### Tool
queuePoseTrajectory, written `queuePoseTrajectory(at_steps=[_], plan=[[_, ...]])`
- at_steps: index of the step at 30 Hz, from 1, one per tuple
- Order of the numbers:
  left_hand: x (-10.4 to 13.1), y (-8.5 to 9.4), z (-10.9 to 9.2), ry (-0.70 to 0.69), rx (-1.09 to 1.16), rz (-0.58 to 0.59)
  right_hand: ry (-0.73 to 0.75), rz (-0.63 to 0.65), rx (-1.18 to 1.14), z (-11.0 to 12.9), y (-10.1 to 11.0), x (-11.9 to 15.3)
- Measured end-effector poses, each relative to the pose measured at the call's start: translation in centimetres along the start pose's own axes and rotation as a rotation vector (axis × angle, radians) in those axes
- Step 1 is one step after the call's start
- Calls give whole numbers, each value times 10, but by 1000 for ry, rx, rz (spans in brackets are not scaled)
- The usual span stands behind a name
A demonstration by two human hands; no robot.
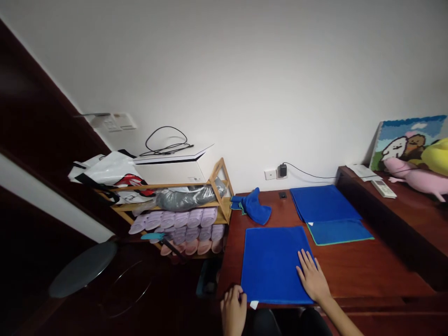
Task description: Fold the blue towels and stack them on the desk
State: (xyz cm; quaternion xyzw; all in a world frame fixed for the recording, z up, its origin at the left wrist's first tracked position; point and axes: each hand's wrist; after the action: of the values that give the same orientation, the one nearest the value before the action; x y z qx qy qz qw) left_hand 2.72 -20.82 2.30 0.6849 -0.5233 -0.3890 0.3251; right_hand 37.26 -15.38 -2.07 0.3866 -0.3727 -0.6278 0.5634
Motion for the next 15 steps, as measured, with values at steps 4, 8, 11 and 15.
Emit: queuePoseTrajectory(at_steps=[4,8,11,15], plan=[[8,-3,-1,8,-103,40,-1,59,32,6,5,-11],[13,-7,2,22,-141,18,15,-6,-5,4,13,-36],[7,-9,1,-21,-119,-45,20,-66,-43,-1,22,-74],[-23,-18,-19,-199,-58,-50,10,33,41,-3,22,-124]])
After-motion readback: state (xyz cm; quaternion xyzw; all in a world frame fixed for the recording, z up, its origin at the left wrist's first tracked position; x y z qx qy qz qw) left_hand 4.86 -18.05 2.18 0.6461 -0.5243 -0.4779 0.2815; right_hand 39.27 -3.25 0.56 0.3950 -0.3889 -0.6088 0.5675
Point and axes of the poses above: each hand's wrist, its own x-axis away from the middle knuckle, its own y-axis out of the back of the hand, z = x × y, and after that the axes turned 2 degrees about -y, right-handed
